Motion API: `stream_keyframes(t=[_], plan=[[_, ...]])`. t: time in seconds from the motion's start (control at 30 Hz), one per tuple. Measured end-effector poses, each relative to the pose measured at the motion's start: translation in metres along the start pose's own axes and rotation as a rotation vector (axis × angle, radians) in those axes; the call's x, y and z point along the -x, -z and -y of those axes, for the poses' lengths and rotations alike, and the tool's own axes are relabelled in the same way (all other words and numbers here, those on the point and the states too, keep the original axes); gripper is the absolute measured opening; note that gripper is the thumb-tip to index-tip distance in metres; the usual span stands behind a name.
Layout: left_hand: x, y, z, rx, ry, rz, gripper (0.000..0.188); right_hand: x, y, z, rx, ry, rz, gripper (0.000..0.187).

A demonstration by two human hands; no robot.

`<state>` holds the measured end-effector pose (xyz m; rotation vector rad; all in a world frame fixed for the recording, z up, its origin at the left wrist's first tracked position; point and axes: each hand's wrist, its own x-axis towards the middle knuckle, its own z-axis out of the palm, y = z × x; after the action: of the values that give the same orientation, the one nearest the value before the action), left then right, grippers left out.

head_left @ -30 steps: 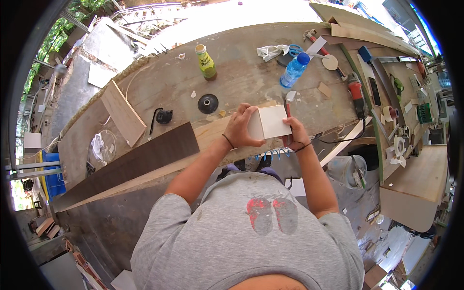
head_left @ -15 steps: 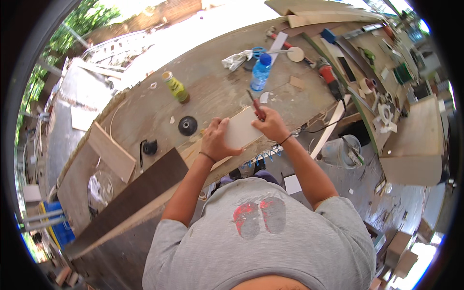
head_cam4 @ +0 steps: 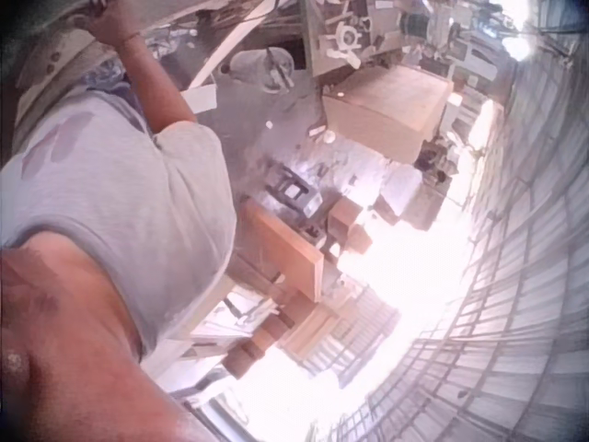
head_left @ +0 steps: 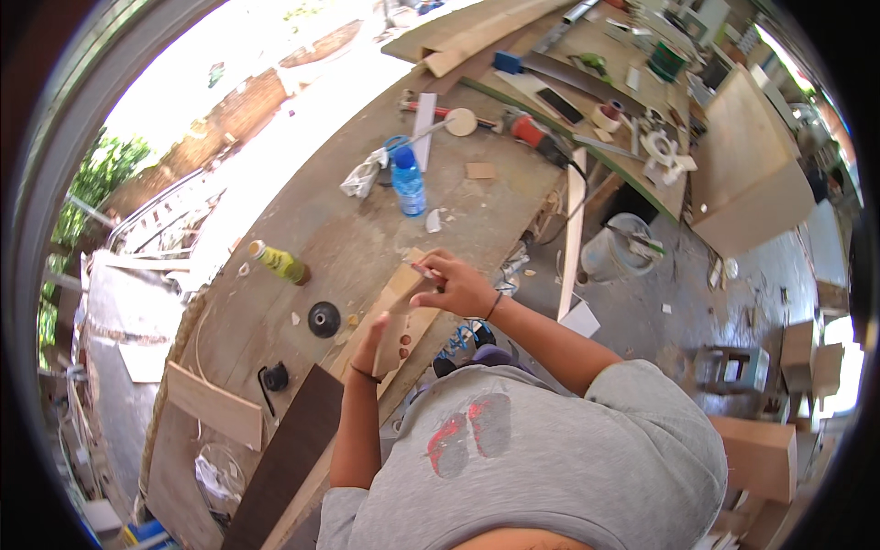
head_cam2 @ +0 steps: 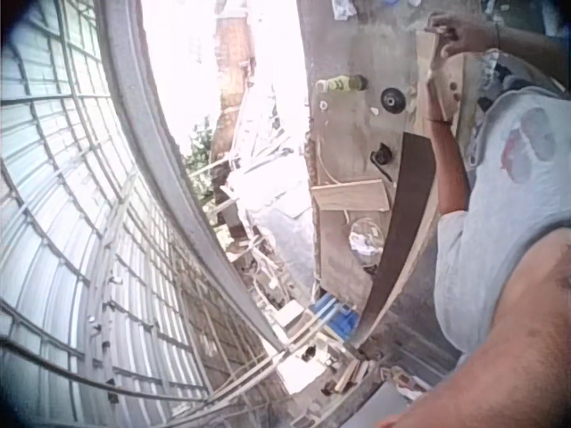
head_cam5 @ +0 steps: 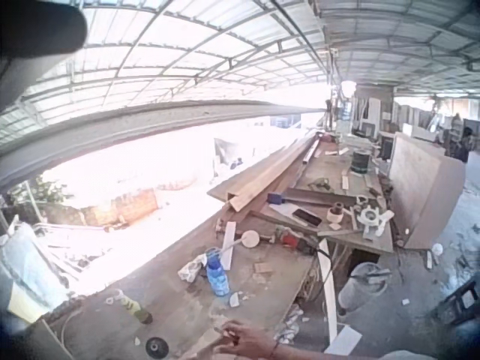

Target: The person trims a piece of wood with a utility knife and then applies glue to a small circular wooden piece using a scraper.

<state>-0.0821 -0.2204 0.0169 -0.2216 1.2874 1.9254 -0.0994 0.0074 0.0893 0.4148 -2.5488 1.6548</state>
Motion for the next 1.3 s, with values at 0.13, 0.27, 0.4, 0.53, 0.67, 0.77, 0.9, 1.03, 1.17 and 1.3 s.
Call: stream_keyframes(t=[0.13,0.27,0.4,0.53,0.67,0.77,0.9,1.03,1.17,1.3], plan=[[-0.013,-0.018,-0.006,0.456,0.005,0.113,0.06,0.007,0.004,0.003,0.144,-0.019,0.088,0.032],[-0.001,-0.052,-0.031,0.43,-0.041,-0.019,0.056,0.013,-0.012,0.011,0.203,-0.002,-0.047,0.026],[0.008,-0.031,-0.028,-0.002,-0.052,-0.02,0.037,0.008,-0.004,0.008,0.297,0.043,-0.035,0.019],[0.012,-0.039,-0.033,-0.839,-0.224,0.103,0.023,0.019,0.037,0.041,0.248,-0.164,0.083,0.024],[0.019,-0.029,-0.026,-0.601,-0.101,0.222,0.027,0.011,0.036,0.033,0.255,-0.22,0.235,0.024],[0.033,-0.036,-0.043,-0.605,-0.118,0.303,0.035,0.001,0.033,0.038,0.311,-0.162,0.265,0.026],[0.034,-0.04,-0.047,-0.568,-0.08,0.344,0.042,-0.006,0.034,0.035,0.496,-0.135,0.335,0.035],[0.039,-0.042,-0.035,-0.428,-0.099,0.299,0.04,-0.005,0.027,-0.006,-0.037,-0.307,0.413,0.041],[0.032,-0.03,-0.011,-0.259,-0.179,0.3,0.027,0.015,0.019,-0.024,-0.716,-0.713,0.534,0.046],[0.03,-0.027,-0.015,-0.116,-0.219,0.228,0.023,0.044,-0.005,-0.048,-1.038,-0.805,0.259,0.049]])
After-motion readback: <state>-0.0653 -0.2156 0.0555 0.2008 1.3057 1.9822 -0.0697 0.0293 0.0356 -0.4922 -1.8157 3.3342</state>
